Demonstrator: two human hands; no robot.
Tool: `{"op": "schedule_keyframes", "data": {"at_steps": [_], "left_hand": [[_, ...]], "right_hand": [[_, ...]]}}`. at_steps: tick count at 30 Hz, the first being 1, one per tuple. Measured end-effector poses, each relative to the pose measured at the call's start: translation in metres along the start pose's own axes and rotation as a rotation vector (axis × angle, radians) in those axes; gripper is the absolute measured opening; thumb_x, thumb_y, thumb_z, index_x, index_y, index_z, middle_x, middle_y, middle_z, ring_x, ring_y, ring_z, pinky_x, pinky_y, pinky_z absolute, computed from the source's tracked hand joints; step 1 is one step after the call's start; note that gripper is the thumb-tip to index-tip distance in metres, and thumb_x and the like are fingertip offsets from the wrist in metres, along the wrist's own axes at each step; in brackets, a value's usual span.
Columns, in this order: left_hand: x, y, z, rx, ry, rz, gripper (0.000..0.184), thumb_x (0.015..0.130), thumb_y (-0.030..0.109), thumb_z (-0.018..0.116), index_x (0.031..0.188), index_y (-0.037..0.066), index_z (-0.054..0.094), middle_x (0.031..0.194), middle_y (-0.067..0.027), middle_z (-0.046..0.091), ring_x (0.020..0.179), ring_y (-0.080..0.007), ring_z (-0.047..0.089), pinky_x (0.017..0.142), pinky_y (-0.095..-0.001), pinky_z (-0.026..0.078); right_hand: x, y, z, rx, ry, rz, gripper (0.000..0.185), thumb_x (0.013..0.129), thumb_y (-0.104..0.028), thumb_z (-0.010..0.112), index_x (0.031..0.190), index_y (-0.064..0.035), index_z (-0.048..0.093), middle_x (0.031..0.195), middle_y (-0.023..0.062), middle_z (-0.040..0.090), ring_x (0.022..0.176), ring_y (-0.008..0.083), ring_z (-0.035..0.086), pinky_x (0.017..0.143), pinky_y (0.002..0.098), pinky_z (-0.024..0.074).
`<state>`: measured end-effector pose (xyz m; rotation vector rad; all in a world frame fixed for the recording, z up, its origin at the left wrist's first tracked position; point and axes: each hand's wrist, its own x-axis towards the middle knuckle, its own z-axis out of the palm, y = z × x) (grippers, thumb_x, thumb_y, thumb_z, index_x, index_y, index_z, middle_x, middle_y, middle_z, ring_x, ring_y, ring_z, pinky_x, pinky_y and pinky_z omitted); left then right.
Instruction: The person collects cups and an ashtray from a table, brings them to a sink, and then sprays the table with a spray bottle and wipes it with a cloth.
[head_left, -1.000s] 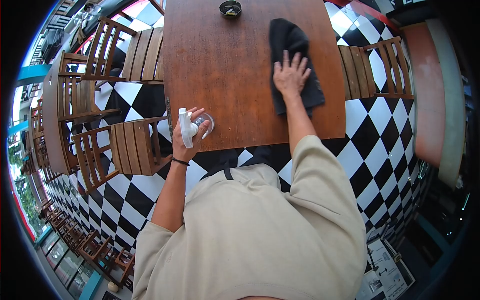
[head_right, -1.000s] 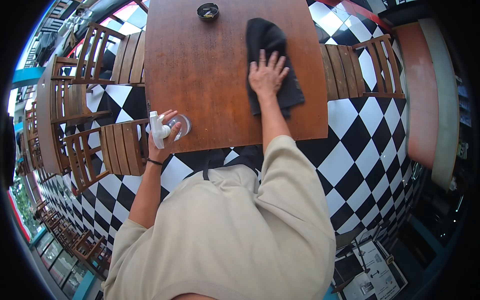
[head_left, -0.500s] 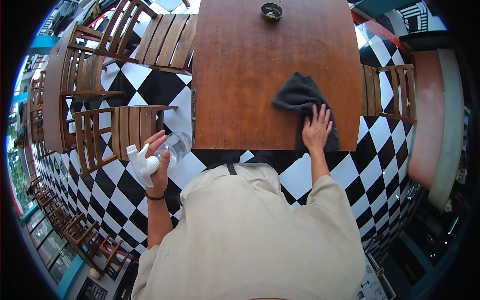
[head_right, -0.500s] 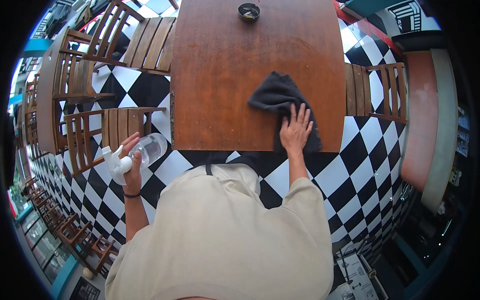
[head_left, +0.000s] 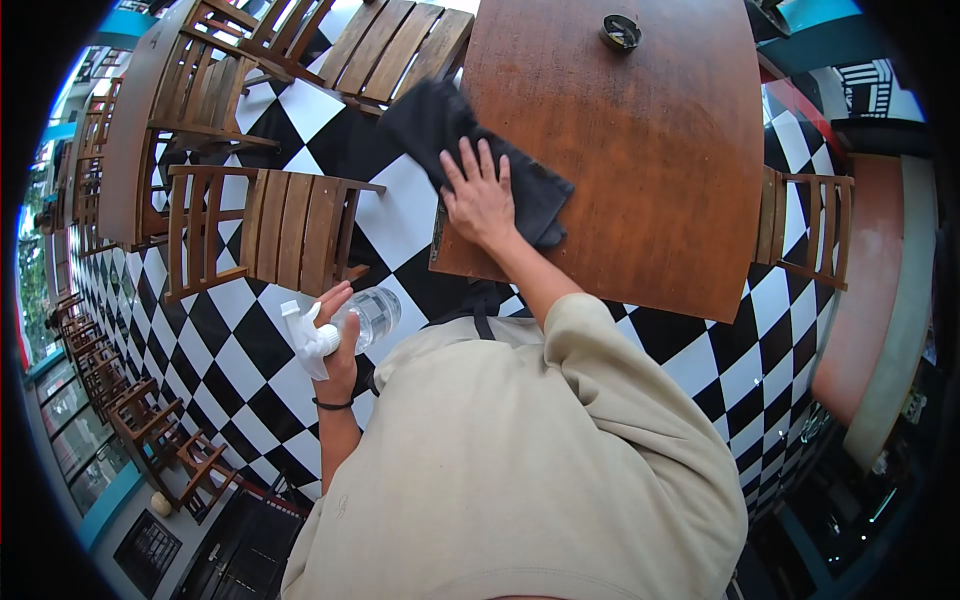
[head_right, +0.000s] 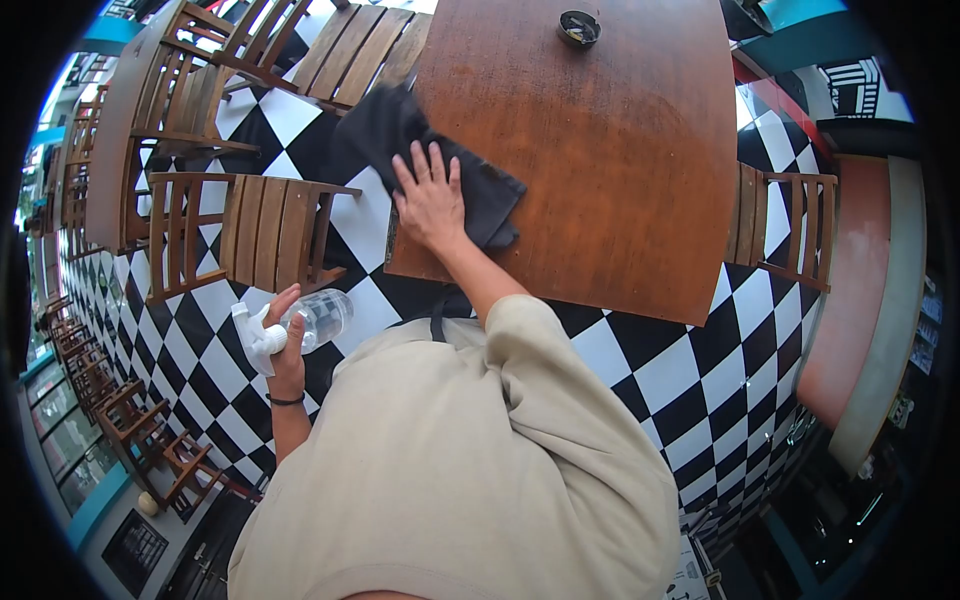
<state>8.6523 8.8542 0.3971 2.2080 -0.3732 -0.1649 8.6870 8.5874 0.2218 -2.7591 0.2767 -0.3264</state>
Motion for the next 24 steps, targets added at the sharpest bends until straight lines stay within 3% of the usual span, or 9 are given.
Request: {"op": "schedule_keyframes", "data": {"at_steps": [4,9,13,17,21,24], "left_hand": [[0.002,-0.009,-0.003,-0.03,0.004,0.015,0.029,0.095,0.026,0.067,0.117,0.007,0.069,0.122,-0.013,0.067,0.117,-0.0288,0.061,0.102,-0.0432,0.046],[0.003,-0.019,-0.006,-0.044,0.028,0.0,0.03,0.095,0.026,0.067,0.117,0.006,0.069,0.123,-0.0129,0.067,0.117,-0.0287,0.061,0.102,-0.0427,0.045],[-0.006,-0.032,-0.013,-0.027,0.037,-0.032,0.031,0.097,0.03,0.065,0.12,0.011,0.068,0.126,-0.0117,0.066,0.12,-0.0285,0.06,0.106,-0.0443,0.044],[-0.017,-0.038,-0.012,-0.047,0.091,-0.117,0.031,0.097,0.031,0.065,0.12,0.011,0.067,0.126,-0.0109,0.066,0.122,-0.0275,0.058,0.109,-0.0449,0.042],[-0.026,-0.044,-0.011,-0.109,0.129,-0.185,0.032,0.097,0.03,0.066,0.121,0.009,0.067,0.126,-0.0108,0.066,0.122,-0.0262,0.057,0.11,-0.0442,0.039],[-0.028,-0.052,-0.007,-0.138,0.142,-0.21,0.034,0.097,0.03,0.065,0.123,0.009,0.066,0.125,-0.0108,0.065,0.122,-0.0254,0.057,0.11,-0.0431,0.039]], "right_hand": [[-0.078,-0.007,-0.039,0.04,-0.254,-0.165,0.052,0.097,-0.038,0.051,0.148,-0.0264,0.045,0.161,0.0032,0.03,0.15,0.0248,0.023,0.121,0.0471,0.0126],[-0.134,0.064,-0.088,-0.125,-0.369,-0.034,0.051,0.101,-0.043,0.044,0.151,-0.031,0.041,0.163,0.0022,0.028,0.15,0.024,0.024,0.121,0.0457,0.0164],[-0.122,0.101,-0.088,-0.223,-0.252,0.067,0.067,0.094,-0.057,0.049,0.152,-0.0258,0.039,0.163,0.0094,0.025,0.15,0.0293,0.022,0.12,0.0507,0.0163],[-0.063,0.07,-0.05,-0.239,-0.076,0.263,0.086,0.086,-0.065,0.057,0.152,-0.0138,0.04,0.161,0.0199,0.024,0.148,0.0399,0.02,0.116,0.0599,0.0155],[-0.038,0.003,-0.015,-0.12,-0.018,0.13,0.074,0.089,-0.056,0.058,0.149,-0.0129,0.044,0.16,0.0204,0.026,0.148,0.0402,0.022,0.117,0.0596,0.0158],[-0.068,-0.031,-0.011,-0.006,-0.119,-0.034,0.062,0.095,-0.043,0.055,0.15,-0.0172,0.042,0.161,0.0137,0.029,0.148,0.0346,0.025,0.119,0.0528,0.0185]]}}
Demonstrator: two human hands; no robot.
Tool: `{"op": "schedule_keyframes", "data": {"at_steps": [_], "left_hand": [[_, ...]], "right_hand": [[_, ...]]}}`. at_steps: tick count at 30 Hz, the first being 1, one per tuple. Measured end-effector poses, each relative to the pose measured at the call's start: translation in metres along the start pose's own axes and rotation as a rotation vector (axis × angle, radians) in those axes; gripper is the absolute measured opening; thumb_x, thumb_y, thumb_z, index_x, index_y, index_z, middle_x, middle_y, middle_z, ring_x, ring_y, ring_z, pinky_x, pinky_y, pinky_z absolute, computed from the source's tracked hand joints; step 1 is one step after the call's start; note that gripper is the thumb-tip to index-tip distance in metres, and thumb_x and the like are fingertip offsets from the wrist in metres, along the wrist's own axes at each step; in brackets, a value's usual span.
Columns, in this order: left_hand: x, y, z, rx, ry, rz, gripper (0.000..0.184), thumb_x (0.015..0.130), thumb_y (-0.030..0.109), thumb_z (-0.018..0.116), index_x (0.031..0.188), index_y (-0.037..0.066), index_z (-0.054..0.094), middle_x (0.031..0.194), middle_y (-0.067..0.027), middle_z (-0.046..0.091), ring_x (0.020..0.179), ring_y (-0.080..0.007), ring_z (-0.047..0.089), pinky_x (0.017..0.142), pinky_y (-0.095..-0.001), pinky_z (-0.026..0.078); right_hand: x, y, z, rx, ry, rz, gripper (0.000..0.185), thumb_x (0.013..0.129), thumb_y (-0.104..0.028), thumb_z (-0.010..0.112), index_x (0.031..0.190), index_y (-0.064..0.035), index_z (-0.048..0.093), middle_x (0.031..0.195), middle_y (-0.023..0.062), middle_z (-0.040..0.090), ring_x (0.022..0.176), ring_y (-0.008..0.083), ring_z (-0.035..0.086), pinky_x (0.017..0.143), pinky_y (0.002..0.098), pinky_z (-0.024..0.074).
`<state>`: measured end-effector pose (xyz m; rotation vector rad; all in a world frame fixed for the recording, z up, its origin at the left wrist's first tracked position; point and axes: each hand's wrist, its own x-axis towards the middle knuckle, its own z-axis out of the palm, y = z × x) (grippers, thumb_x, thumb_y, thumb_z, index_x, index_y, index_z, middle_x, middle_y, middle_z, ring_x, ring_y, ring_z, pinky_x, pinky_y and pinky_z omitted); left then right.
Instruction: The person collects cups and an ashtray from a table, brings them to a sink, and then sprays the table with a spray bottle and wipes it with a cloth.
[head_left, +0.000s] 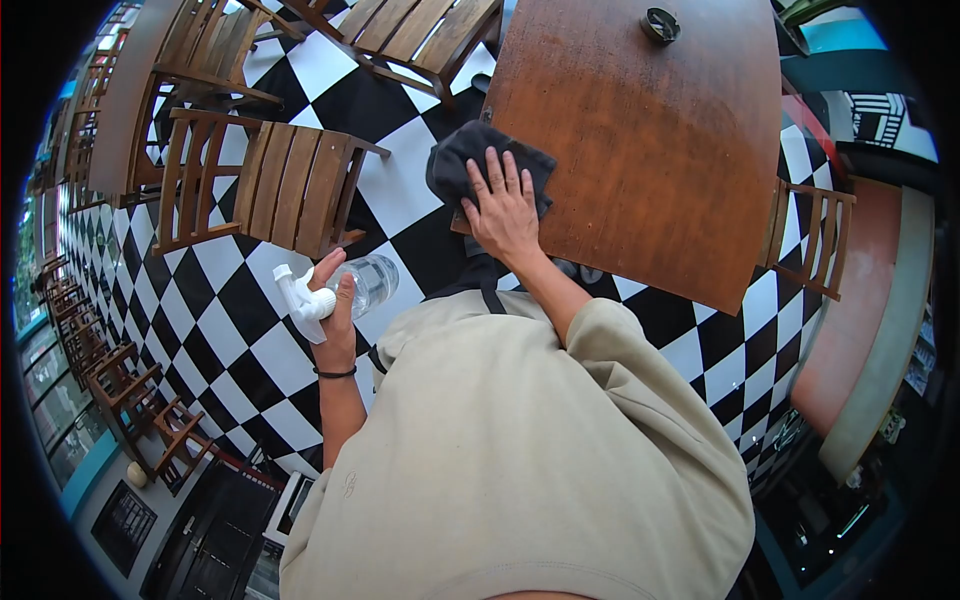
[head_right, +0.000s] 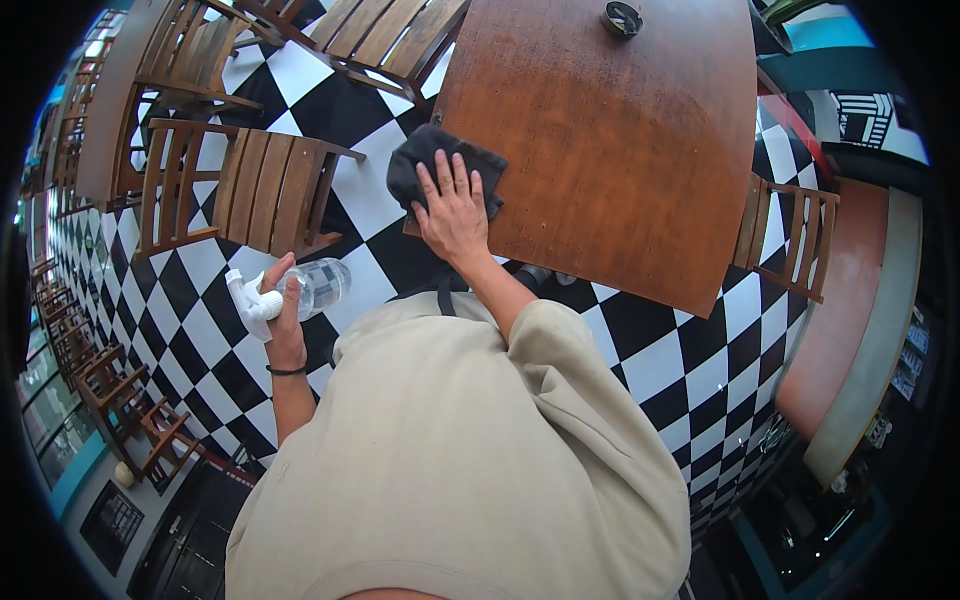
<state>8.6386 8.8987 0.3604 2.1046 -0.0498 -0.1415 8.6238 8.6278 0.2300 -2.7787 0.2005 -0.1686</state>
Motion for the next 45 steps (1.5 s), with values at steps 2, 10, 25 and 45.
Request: {"op": "schedule_keyframes", "data": {"at_steps": [2,10,25,45], "left_hand": [[0.002,-0.001,0.002,-0.023,0.005,-0.028,0.035,0.097,0.031,0.065,0.124,0.009,0.066,0.125,-0.0115,0.065,0.121,-0.0257,0.057,0.11,-0.0429,0.039],[0.007,0.001,0.005,-0.068,0.013,-0.045,0.04,0.098,0.036,0.063,0.127,0.009,0.064,0.127,-0.014,0.062,0.124,-0.0267,0.055,0.11,-0.0446,0.04],[0.019,0.042,0.045,-0.023,-0.043,0.108,0.027,0.095,0.024,0.07,0.116,0.007,0.07,0.118,-0.0082,0.069,0.112,-0.0206,0.06,0.108,-0.0411,0.041],[-0.03,0.15,0.211,-0.057,-0.211,0.016,0.034,0.096,0.033,0.067,0.121,0.01,0.067,0.123,-0.0078,0.064,0.118,-0.0228,0.057,0.107,-0.0443,0.043]], "right_hand": [[-0.025,-0.004,-0.004,0.039,-0.081,-0.106,0.059,0.096,-0.036,0.056,0.15,-0.0173,0.042,0.161,0.0103,0.03,0.148,0.0311,0.027,0.119,0.0492,0.0197],[-0.122,0.085,-0.06,-0.054,-0.219,-0.122,0.061,0.089,-0.02,0.062,0.147,-0.0149,0.046,0.157,0.0044,0.038,0.147,0.0205,0.033,0.12,0.0408,0.0228],[-0.182,0.214,-0.083,-0.38,0.187,0.932,0.072,0.091,-0.045,0.057,0.153,-0.015,0.036,0.159,0.0194,0.028,0.146,0.0425,0.025,0.113,0.0632,0.0223],[-0.256,0.315,-0.146,-0.287,0.299,0.999,0.08,0.089,-0.051,0.058,0.152,-0.009,0.034,0.158,0.0209,0.028,0.148,0.0396,0.022,0.117,0.0581,0.0203]]}}
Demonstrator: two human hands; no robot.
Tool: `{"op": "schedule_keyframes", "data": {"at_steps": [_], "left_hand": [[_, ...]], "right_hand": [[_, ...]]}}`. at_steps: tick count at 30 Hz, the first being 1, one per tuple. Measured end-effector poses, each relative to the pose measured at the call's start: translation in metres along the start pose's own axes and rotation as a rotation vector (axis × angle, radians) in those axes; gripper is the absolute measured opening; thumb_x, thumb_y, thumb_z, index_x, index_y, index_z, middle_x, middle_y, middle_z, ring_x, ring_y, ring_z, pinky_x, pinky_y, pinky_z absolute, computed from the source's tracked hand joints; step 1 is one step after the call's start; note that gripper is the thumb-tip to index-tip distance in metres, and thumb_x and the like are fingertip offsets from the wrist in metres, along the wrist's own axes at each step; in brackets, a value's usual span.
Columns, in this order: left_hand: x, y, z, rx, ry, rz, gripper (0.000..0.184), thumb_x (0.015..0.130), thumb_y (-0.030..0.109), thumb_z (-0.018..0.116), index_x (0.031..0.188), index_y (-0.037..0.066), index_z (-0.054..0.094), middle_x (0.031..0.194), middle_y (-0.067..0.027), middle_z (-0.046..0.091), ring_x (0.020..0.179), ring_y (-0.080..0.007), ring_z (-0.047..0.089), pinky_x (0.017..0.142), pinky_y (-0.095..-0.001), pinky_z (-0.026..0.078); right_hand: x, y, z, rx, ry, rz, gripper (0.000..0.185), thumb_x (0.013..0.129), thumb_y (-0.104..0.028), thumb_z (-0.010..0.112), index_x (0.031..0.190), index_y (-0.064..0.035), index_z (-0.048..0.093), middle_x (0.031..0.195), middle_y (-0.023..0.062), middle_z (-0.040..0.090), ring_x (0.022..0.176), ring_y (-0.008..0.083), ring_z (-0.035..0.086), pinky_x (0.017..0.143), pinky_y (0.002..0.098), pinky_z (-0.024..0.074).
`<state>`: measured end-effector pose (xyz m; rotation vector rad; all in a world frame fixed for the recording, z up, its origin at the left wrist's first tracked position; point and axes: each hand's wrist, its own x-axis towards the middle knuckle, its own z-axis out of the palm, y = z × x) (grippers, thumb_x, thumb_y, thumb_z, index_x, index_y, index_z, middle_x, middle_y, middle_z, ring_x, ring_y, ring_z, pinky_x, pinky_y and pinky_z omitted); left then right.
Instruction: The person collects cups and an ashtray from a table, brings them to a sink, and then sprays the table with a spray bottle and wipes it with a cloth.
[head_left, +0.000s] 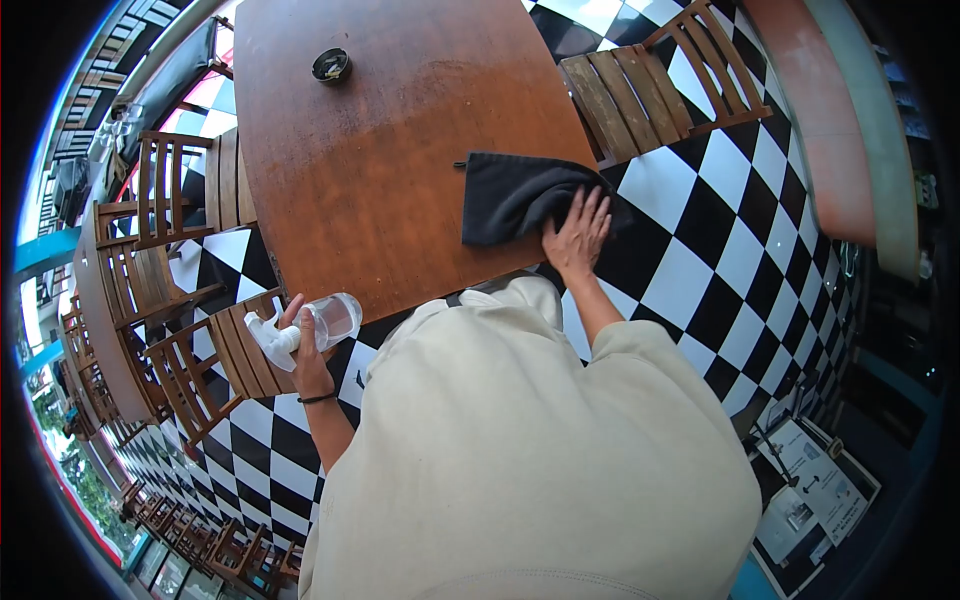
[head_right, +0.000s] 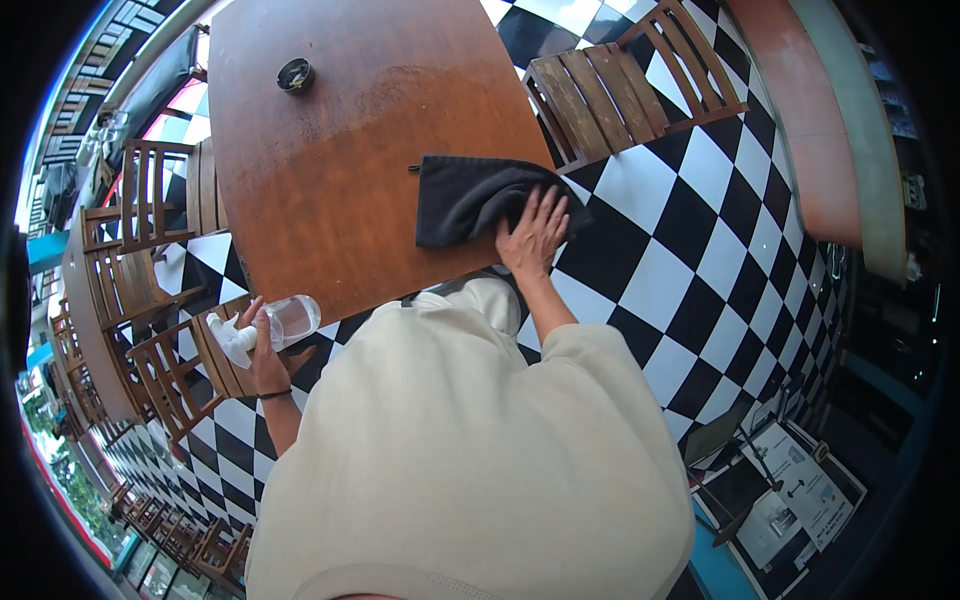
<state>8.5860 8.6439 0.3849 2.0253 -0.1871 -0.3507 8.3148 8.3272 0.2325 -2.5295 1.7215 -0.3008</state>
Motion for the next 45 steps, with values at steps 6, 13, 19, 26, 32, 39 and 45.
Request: {"op": "schedule_keyframes", "data": {"at_steps": [6,13,19,26,32,39,45], "left_hand": [[-0.005,-0.018,0.029,-0.048,0.002,-0.014,0.031,0.095,0.027,0.069,0.12,0.01,0.066,0.127,-0.0073,0.061,0.122,-0.0244,0.053,0.11,-0.0418,0.039],[-0.011,-0.046,0.045,-0.044,0.033,-0.049,0.033,0.091,0.028,0.072,0.118,0.01,0.067,0.129,-0.0099,0.059,0.125,-0.0267,0.051,0.109,-0.0434,0.038],[-0.022,-0.033,0.051,0.116,0.037,-0.056,0.035,0.091,0.03,0.071,0.118,0.01,0.066,0.132,-0.0143,0.057,0.122,-0.0295,0.054,0.106,-0.0426,0.042],[-0.017,-0.034,0.043,0.013,-0.009,-0.084,0.031,0.091,0.025,0.072,0.116,0.009,0.066,0.131,-0.0117,0.057,0.122,-0.0259,0.053,0.107,-0.041,0.039],[-0.003,-0.034,0.023,0.018,-0.068,-0.062,0.028,0.091,0.028,0.072,0.11,0.007,0.07,0.131,-0.0124,0.059,0.121,-0.0267,0.055,0.105,-0.0406,0.041],[0.052,-0.039,-0.044,-0.055,-0.272,0.011,0.024,0.089,0.022,0.072,0.108,0.008,0.07,0.131,-0.0129,0.059,0.123,-0.0285,0.055,0.103,-0.0434,0.044],[0.13,-0.056,-0.139,-0.048,-0.428,0.133,0.021,0.086,0.018,0.076,0.103,0.006,0.072,0.128,-0.0119,0.061,0.117,-0.0271,0.059,0.099,-0.0422,0.047]], "right_hand": [[0.022,-0.064,-0.003,0.239,-0.389,-0.804,0.077,0.085,-0.052,0.061,0.148,-0.0117,0.043,0.159,0.0165,0.03,0.15,0.0335,0.021,0.12,0.0508,0.0196],[0.218,-0.057,0.037,0.067,-0.193,-0.683,0.075,0.085,-0.049,0.062,0.149,-0.0155,0.041,0.159,0.013,0.033,0.146,0.0325,0.031,0.119,0.049,0.0217],[0.283,-0.124,0.085,-0.003,-0.058,-0.245,0.08,0.086,-0.058,0.061,0.151,-0.0162,0.039,0.16,0.0147,0.029,0.147,0.0383,0.026,0.116,0.0579,0.0225],[0.086,-0.252,0.053,0.347,-0.267,-0.962,0.071,0.083,-0.044,0.066,0.146,-0.0169,0.047,0.158,0.0126,0.035,0.147,0.032,0.028,0.119,0.0513,0.0198],[0.062,-0.25,0.052,0.482,-0.294,-1.092,0.059,0.082,-0.037,0.065,0.137,-0.018,0.056,0.147,0.0122,0.049,0.138,0.0312,0.043,0.117,0.0492,0.0272],[0.221,-0.164,0.079,0.118,-0.194,-0.501,0.064,0.086,-0.025,0.051,0.15,-0.023,0.042,0.16,0.011,0.032,0.148,0.0337,0.028,0.118,0.0564,0.0229],[0.14,-0.268,0.098,-0.015,-0.158,-0.267,0.063,0.087,-0.025,0.052,0.148,-0.0128,0.044,0.163,0.0105,0.025,0.149,0.0366,0.023,0.115,0.0644,0.0206]]}}
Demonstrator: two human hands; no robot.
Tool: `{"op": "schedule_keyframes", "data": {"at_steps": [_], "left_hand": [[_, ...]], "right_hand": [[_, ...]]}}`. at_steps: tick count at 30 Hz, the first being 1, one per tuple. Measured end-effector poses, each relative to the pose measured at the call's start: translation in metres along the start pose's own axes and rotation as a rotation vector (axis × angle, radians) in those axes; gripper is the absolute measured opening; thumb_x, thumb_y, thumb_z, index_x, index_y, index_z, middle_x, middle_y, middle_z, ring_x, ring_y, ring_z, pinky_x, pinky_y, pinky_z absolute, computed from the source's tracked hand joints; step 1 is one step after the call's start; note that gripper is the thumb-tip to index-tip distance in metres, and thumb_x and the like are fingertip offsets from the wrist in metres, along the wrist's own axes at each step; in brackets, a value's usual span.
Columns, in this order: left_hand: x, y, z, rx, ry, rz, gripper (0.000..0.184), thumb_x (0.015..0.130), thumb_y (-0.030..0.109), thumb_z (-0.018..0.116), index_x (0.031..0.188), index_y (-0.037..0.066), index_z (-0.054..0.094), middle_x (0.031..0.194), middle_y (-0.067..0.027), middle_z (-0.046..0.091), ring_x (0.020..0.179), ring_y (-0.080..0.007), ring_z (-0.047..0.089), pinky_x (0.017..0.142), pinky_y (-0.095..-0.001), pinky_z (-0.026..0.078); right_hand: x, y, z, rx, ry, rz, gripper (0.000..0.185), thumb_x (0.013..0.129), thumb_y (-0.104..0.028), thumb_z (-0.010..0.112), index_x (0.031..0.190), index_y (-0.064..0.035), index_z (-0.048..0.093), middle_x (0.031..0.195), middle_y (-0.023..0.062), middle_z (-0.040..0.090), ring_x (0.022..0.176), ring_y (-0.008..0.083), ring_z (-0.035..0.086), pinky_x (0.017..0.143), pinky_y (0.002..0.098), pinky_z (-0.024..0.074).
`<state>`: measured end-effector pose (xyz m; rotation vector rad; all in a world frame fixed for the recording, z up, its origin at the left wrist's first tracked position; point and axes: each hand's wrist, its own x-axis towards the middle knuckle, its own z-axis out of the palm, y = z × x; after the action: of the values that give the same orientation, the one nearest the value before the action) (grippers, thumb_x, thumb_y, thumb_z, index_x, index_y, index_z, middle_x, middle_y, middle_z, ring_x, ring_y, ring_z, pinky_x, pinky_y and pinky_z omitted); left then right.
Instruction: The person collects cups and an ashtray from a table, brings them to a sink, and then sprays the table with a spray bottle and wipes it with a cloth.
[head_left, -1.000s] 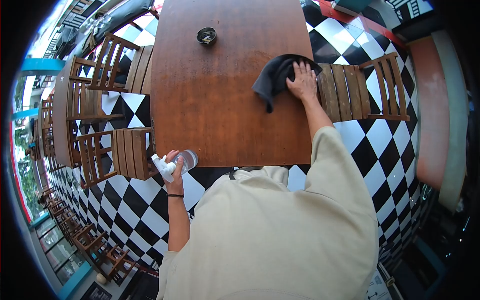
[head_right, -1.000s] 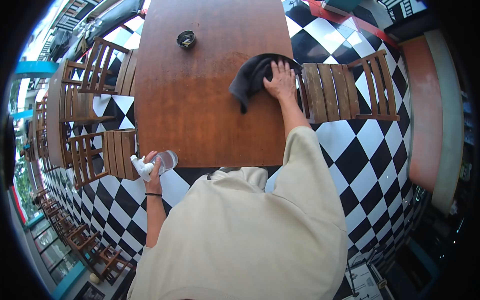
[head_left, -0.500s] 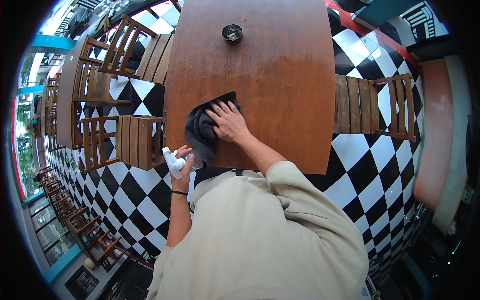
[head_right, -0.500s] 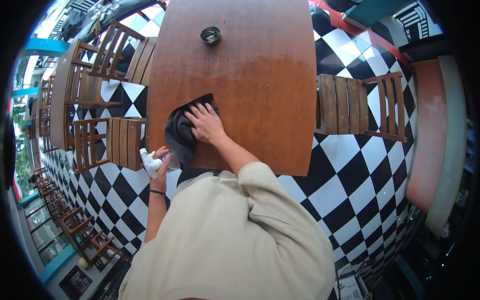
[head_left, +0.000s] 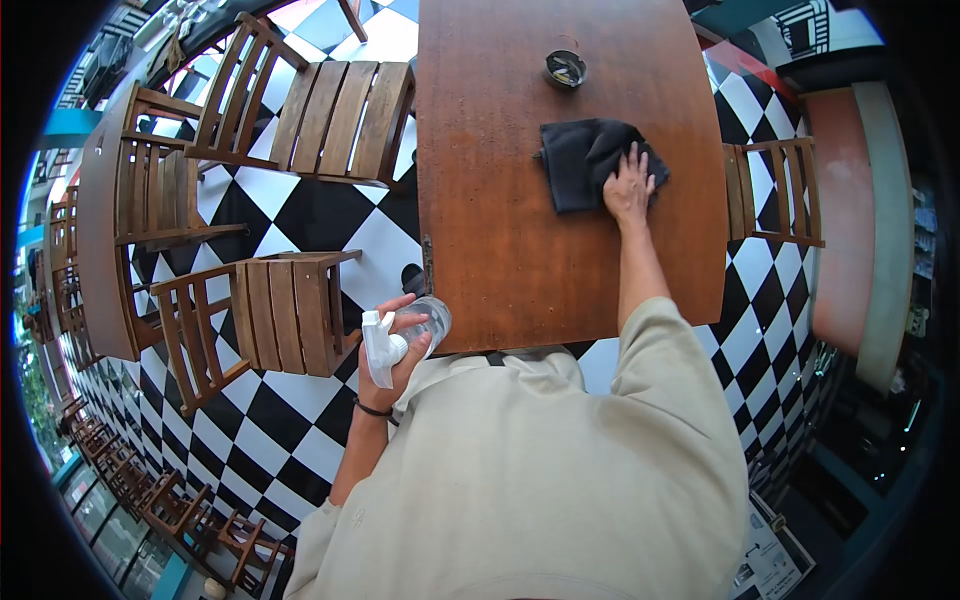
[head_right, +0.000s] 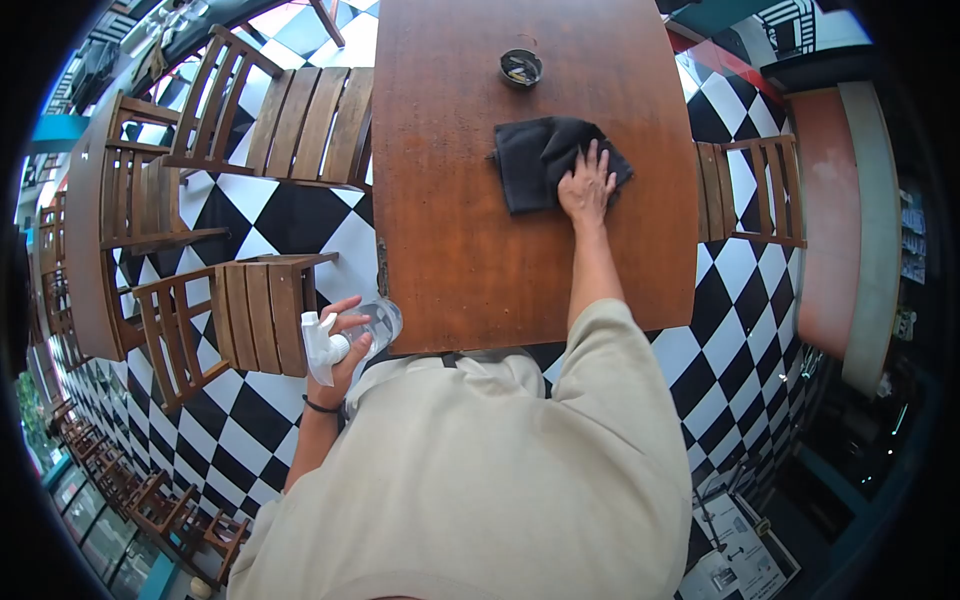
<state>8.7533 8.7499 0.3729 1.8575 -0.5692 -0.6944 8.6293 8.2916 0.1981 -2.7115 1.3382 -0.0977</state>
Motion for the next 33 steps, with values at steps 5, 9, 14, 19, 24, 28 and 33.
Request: {"op": "schedule_keyframes", "data": {"at_steps": [5,9,14,19,24,28,33], "left_hand": [[0.021,-0.022,-0.092,0.167,-0.035,0.069,0.017,0.084,0.016,0.077,0.096,0.005,0.072,0.124,-0.0103,0.063,0.105,-0.025,0.064,0.09,-0.038,0.05],[0.033,-0.026,-0.131,0.12,0.075,0.029,0.017,0.085,0.019,0.076,0.095,0.005,0.073,0.12,-0.0108,0.066,0.106,-0.0253,0.064,0.091,-0.0399,0.05],[0.043,-0.054,-0.162,0.158,0.135,0.062,0.02,0.088,0.025,0.076,0.101,0.009,0.074,0.122,-0.0105,0.066,0.113,-0.0252,0.062,0.098,-0.0433,0.048],[0.033,-0.054,-0.163,0.044,0.153,0.028,0.023,0.087,0.026,0.077,0.102,0.01,0.074,0.124,-0.0111,0.065,0.113,-0.0249,0.061,0.099,-0.0438,0.047],[0.034,-0.052,-0.157,-0.049,0.063,-0.031,0.023,0.085,0.02,0.078,0.102,0.006,0.073,0.12,-0.0129,0.066,0.113,-0.0238,0.061,0.099,-0.0411,0.045],[0.074,-0.039,-0.15,-0.125,-0.071,-0.152,0.022,0.081,0.013,0.079,0.098,0.002,0.07,0.119,-0.0156,0.065,0.114,-0.0234,0.06,0.1,-0.0402,0.044],[0.17,-0.029,-0.145,-0.128,-0.221,-0.234,0.028,0.081,0.012,0.079,0.104,0.001,0.069,0.119,-0.0107,0.065,0.107,-0.0206,0.062,0.095,-0.0361,0.047]], "right_hand": [[-0.063,-0.175,0.007,0.073,-0.004,-0.162,0.062,0.087,-0.028,0.054,0.147,-0.0114,0.046,0.162,0.0126,0.026,0.15,0.0341,0.021,0.117,0.0608,0.0178],[-0.104,-0.239,0.012,0.223,-0.037,-0.123,0.061,0.093,-0.032,0.047,0.15,-0.0121,0.04,0.162,0.0145,0.026,0.15,0.0354,0.019,0.117,0.0616,0.0155],[-0.159,-0.223,-0.001,0.251,-0.048,-0.093,0.058,0.098,-0.032,0.046,0.151,-0.0114,0.038,0.161,0.0148,0.027,0.149,0.0364,0.022,0.117,0.0607,0.0173],[-0.238,-0.183,-0.008,0.216,-0.058,-0.014,0.059,0.097,-0.03,0.048,0.152,-0.0096,0.037,0.161,0.0146,0.027,0.149,0.0368,0.023,0.117,0.0593,0.0195],[-0.28,-0.201,-0.024,0.237,-0.089,0.295,0.071,0.097,-0.053,0.045,0.153,-0.0093,0.036,0.161,0.02,0.023,0.15,0.0403,0.018,0.117,0.062,0.0133],[-0.246,-0.245,-0.026,0.178,-0.163,0.447,0.09,0.092,-0.07,0.043,0.154,-0.0069,0.03,0.16,0.0305,0.012,0.148,0.051,0.006,0.113,0.0702,0.0078],[-0.141,-0.288,-0.007,0.077,-0.026,0.374,0.089,0.091,-0.065,0.05,0.152,-0.0039,0.03,0.157,0.0324,0.016,0.146,0.0534,0.012,0.111,0.0715,0.0113]]}}
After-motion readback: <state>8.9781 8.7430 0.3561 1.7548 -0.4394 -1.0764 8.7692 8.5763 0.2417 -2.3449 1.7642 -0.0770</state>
